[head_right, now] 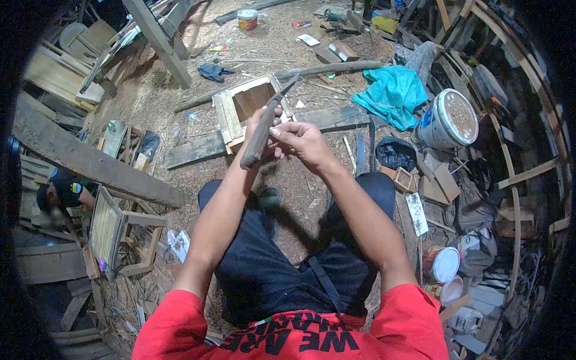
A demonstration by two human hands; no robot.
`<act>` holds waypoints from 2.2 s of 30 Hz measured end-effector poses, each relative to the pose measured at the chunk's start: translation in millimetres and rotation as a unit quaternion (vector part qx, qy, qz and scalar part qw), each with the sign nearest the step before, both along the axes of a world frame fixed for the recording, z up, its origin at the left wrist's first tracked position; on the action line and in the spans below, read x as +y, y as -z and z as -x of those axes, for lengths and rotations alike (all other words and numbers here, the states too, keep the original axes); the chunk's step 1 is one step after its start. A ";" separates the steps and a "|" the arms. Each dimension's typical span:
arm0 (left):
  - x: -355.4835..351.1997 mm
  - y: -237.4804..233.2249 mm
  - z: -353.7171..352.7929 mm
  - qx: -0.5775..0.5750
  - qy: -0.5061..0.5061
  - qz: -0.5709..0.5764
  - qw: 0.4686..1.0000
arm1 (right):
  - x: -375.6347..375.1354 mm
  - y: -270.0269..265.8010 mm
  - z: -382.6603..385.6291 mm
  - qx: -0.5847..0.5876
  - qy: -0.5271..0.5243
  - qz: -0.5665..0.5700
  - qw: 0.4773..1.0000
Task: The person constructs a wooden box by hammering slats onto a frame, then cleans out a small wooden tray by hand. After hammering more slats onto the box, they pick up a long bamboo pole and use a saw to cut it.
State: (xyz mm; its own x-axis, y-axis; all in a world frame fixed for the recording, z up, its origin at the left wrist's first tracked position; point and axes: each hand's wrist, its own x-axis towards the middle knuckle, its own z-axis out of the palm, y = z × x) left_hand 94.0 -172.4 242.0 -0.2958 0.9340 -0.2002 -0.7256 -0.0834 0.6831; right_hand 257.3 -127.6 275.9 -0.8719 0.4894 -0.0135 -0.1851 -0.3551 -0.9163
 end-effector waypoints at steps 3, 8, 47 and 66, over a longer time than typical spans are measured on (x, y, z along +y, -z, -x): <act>14.5 37.2 13.2 -0.098 0.079 -0.089 0.988 | 0.7 0.5 -1.6 0.011 -0.007 0.008 1.000; 16.6 37.6 7.2 -0.150 0.076 -0.141 0.976 | 0.8 -3.5 -4.5 0.011 -0.003 0.003 1.000; -13.2 -26.4 -30.9 0.580 -0.121 -0.202 0.780 | 39.1 14.0 -23.9 0.133 0.155 0.053 0.978; -13.3 -28.7 -41.5 0.710 -0.020 -0.222 0.668 | 43.7 -7.1 -35.4 -0.012 0.222 0.117 0.968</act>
